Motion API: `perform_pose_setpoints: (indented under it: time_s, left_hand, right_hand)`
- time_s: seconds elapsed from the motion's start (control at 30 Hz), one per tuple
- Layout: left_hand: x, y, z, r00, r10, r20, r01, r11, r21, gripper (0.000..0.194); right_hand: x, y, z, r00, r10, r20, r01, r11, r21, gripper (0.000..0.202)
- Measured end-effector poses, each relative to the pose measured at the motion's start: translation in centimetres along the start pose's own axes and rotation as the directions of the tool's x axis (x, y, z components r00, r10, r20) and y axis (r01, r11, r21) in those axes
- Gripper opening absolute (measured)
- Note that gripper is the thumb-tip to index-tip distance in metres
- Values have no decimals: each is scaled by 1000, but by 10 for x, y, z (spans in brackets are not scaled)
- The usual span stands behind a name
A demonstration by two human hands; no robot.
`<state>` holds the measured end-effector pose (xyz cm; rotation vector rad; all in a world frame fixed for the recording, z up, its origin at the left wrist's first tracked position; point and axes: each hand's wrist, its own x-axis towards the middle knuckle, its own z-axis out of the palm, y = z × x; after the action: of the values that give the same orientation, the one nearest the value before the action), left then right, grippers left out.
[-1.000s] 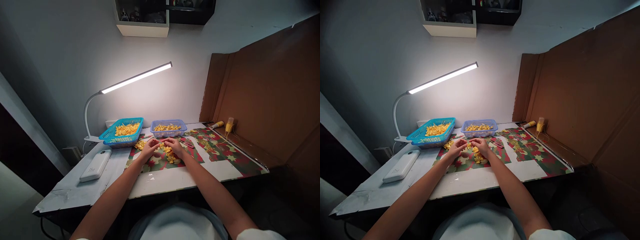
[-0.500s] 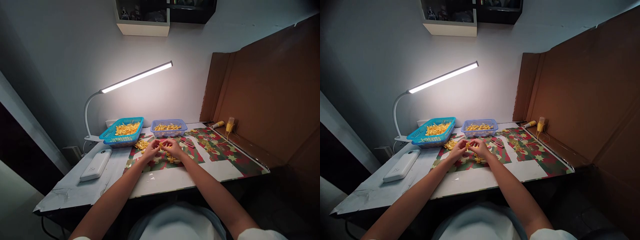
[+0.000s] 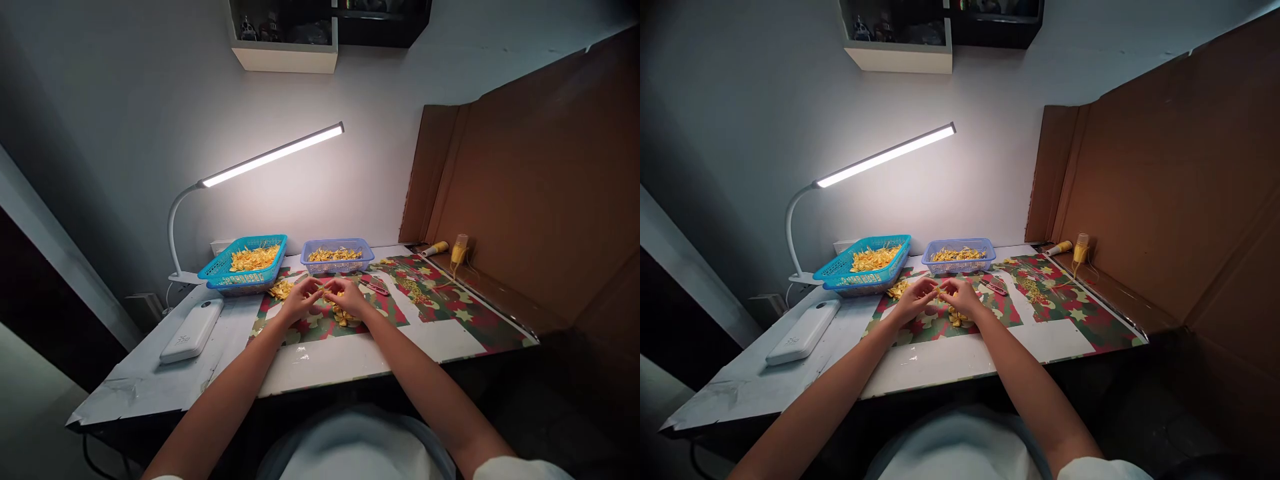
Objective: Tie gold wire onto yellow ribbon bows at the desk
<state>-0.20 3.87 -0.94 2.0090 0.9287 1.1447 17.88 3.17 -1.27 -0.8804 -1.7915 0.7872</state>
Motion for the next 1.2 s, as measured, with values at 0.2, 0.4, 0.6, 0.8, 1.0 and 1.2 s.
perform_pose_setpoints:
  time_s: [0.2,0.4,0.6,0.8,1.0,1.2]
  left_hand:
    - [2,2,-1,1000,1,1,-1,980,-200,35]
    - [-1,7,-1,998,61,-7,-61,998,10,31]
    - [-4,11,-5,984,173,32,-172,905,390,17]
    - [-4,14,-5,984,161,78,-178,906,385,10]
    - [-3,9,-4,986,131,102,-162,894,417,12]
    - [-2,4,-3,984,106,141,-165,841,516,15]
  right_hand:
    - [3,-3,-4,995,100,-15,-94,968,234,31]
    - [4,-5,-7,989,133,70,-149,915,375,33]
    - [1,-10,-8,987,128,92,-151,936,318,30]
    - [2,-7,-8,990,91,109,-118,954,275,27]
    - [1,-4,-6,997,3,72,-1,1000,-23,9]
    - [-5,-9,-5,980,-166,111,200,818,-540,10]
